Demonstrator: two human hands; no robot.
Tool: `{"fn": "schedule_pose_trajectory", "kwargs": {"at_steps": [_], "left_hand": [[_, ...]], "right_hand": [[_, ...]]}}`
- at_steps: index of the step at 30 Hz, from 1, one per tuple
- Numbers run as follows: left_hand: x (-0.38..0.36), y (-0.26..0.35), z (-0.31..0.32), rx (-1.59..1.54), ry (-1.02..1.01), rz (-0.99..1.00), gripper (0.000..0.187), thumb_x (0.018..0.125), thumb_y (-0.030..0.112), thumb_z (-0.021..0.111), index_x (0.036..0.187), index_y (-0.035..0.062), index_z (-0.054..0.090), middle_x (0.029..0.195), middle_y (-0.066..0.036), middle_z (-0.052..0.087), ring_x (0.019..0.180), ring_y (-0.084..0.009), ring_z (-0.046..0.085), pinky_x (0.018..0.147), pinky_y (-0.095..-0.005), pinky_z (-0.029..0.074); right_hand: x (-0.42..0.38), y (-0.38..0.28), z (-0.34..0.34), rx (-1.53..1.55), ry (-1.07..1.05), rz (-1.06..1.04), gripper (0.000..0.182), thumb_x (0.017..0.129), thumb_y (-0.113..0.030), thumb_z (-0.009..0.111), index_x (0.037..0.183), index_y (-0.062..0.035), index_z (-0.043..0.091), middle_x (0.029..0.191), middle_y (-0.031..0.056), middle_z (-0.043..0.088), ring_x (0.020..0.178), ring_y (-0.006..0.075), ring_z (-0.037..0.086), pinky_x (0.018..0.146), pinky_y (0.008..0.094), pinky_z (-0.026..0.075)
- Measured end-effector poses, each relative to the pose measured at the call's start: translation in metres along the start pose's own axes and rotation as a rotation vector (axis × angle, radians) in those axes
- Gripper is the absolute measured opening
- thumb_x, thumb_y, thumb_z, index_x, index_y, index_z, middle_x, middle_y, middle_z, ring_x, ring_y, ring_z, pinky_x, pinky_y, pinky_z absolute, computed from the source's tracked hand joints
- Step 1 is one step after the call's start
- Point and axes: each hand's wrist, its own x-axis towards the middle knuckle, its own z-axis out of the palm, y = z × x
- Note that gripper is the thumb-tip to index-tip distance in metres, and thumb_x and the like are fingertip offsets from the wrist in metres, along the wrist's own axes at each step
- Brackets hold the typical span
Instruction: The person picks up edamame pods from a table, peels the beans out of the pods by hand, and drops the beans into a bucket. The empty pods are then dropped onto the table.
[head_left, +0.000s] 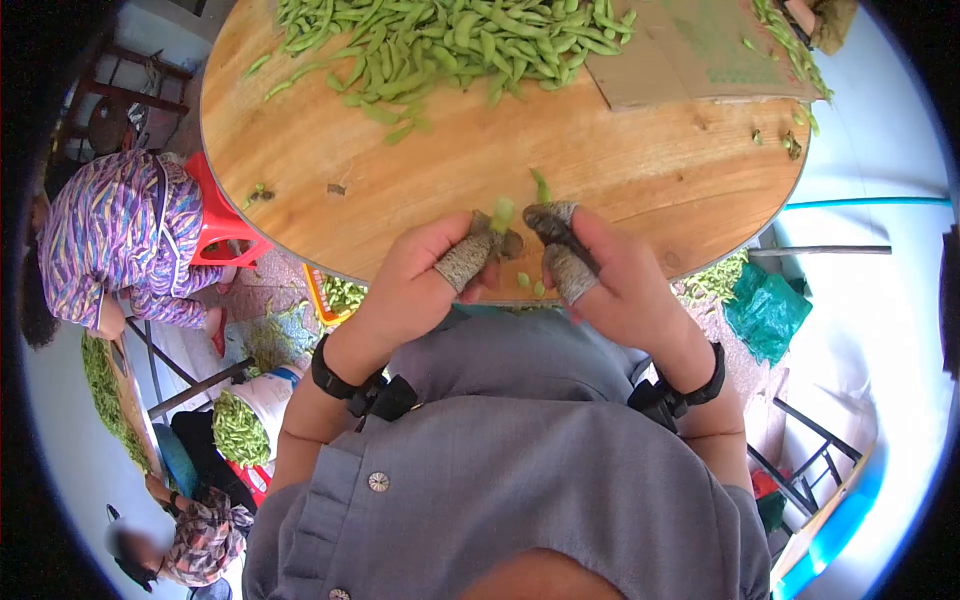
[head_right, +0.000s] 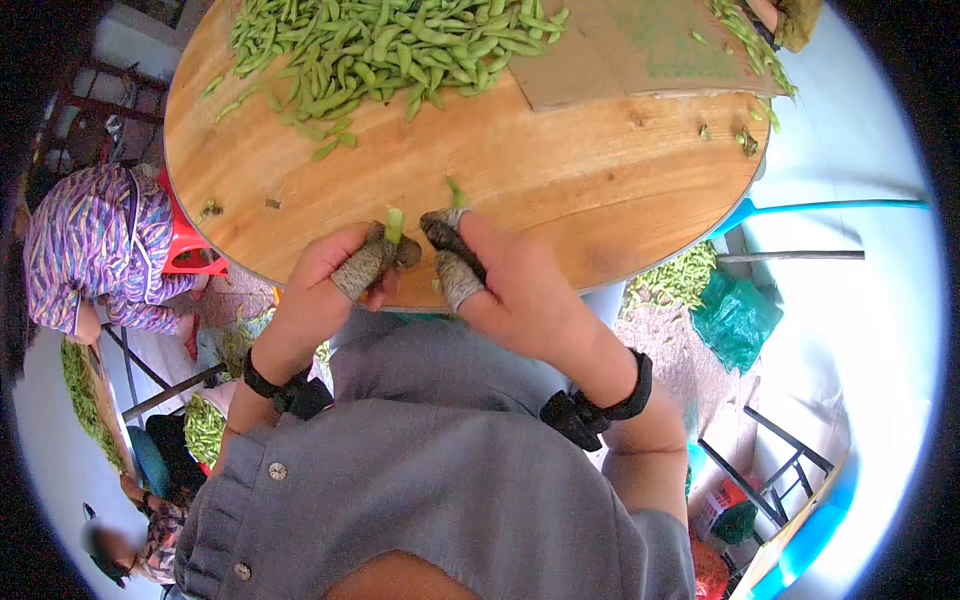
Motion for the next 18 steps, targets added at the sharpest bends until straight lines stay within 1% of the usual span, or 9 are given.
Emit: {"fn": "schedule_pose_trajectory", "kwargs": {"at_steps": [2, 4, 7, 11, 13, 14, 16, 17, 18], "left_hand": [[0.002, 0.002, 0.004, -0.01, 0.019, -0.008, 0.019, 0.095, 0.017, 0.047, 0.101, 0.0055, 0.061, 0.077, 0.003, 0.056, 0.066, -0.0043, 0.049, 0.057, -0.0189, 0.04], [0.004, 0.002, 0.004, -0.025, 0.023, -0.055, 0.018, 0.095, 0.016, 0.047, 0.099, 0.0055, 0.061, 0.075, 0.004, 0.054, 0.065, -0.0041, 0.048, 0.056, -0.0192, 0.038], [0.008, -0.005, 0.004, -0.019, 0.021, -0.017, 0.016, 0.094, 0.014, 0.047, 0.098, 0.0052, 0.06, 0.073, 0.006, 0.052, 0.064, -0.0029, 0.046, 0.055, -0.0191, 0.036], [0.01, -0.006, 0.003, 0.082, 0.02, 0.031, 0.014, 0.091, 0.012, 0.05, 0.097, 0.0036, 0.059, 0.071, -0.001, 0.055, 0.061, -0.0116, 0.052, 0.054, -0.0249, 0.039], [0.013, -0.006, 0.006, 0.516, 0.119, 0.31, 0.013, 0.088, 0.011, 0.053, 0.095, 0.0019, 0.058, 0.071, -0.011, 0.056, 0.063, -0.0258, 0.056, 0.057, -0.0325, 0.043], [0.014, -0.007, 0.008, 0.517, 0.117, 0.31, 0.013, 0.088, 0.011, 0.053, 0.095, 0.0019, 0.058, 0.071, -0.011, 0.056, 0.063, -0.0258, 0.056, 0.057, -0.0325, 0.043], [0.015, -0.012, 0.01, 0.973, 0.262, 0.61, 0.016, 0.086, 0.013, 0.056, 0.096, 0.001, 0.058, 0.075, -0.019, 0.056, 0.068, -0.037, 0.056, 0.06, -0.0383, 0.044], [0.016, -0.015, 0.01, 0.974, 0.255, 0.609, 0.016, 0.086, 0.013, 0.056, 0.096, 0.001, 0.058, 0.075, -0.019, 0.056, 0.068, -0.037, 0.056, 0.06, -0.0383, 0.044], [0.017, -0.017, 0.008, 0.992, 0.252, 0.636, 0.016, 0.087, 0.013, 0.056, 0.098, 0.001, 0.057, 0.071, -0.016, 0.056, 0.064, -0.0326, 0.056, 0.057, -0.0363, 0.044]], "right_hand": [[0.0, 0.002, 0.0, 0.013, -0.034, 0.031, 0.025, 0.077, -0.006, 0.053, 0.102, 0.0006, 0.051, 0.075, 0.0232, 0.055, 0.072, 0.0418, 0.057, 0.063, 0.0401, 0.046], [0.002, 0.004, -0.001, 0.046, -0.136, 0.055, 0.033, 0.085, -0.002, 0.051, 0.118, -0.0016, 0.053, 0.076, 0.0006, 0.057, 0.064, 0.005, 0.053, 0.055, 0.0207, 0.043], [0.006, 0.019, 0.004, -0.028, -0.076, -0.107, 0.034, 0.083, 0.0, 0.05, 0.117, -0.0011, 0.053, 0.08, 0.0011, 0.057, 0.072, 0.0063, 0.053, 0.063, 0.022, 0.044], [0.007, 0.01, 0.002, 0.101, -0.124, -0.003, 0.033, 0.083, 0.001, 0.052, 0.115, -0.0007, 0.053, 0.084, 0.0012, 0.056, 0.078, 0.008, 0.053, 0.069, 0.0229, 0.044], [0.007, 0.014, 0.003, 0.124, -0.112, 0.038, 0.03, 0.084, -0.001, 0.052, 0.114, -0.0009, 0.053, 0.084, 0.001, 0.057, 0.077, 0.0081, 0.053, 0.067, 0.0226, 0.044], [0.008, 0.013, 0.005, 0.126, -0.111, 0.038, 0.03, 0.084, -0.001, 0.052, 0.114, -0.0009, 0.053, 0.084, 0.001, 0.057, 0.077, 0.0081, 0.053, 0.067, 0.0226, 0.044], [0.01, 0.012, 0.012, 0.102, -0.035, 0.024, 0.026, 0.088, -0.005, 0.049, 0.114, -0.0032, 0.052, 0.08, 0.0003, 0.055, 0.067, 0.0072, 0.05, 0.058, 0.0209, 0.041], [0.012, 0.01, 0.012, 0.105, -0.03, 0.027, 0.026, 0.088, -0.005, 0.049, 0.114, -0.0032, 0.052, 0.08, 0.0003, 0.055, 0.067, 0.0072, 0.05, 0.058, 0.0209, 0.041], [0.014, 0.007, 0.012, 0.353, -0.09, 0.22, 0.025, 0.09, -0.007, 0.047, 0.115, -0.0048, 0.052, 0.078, 0.0002, 0.054, 0.061, 0.0062, 0.047, 0.052, 0.0198, 0.037]]}}
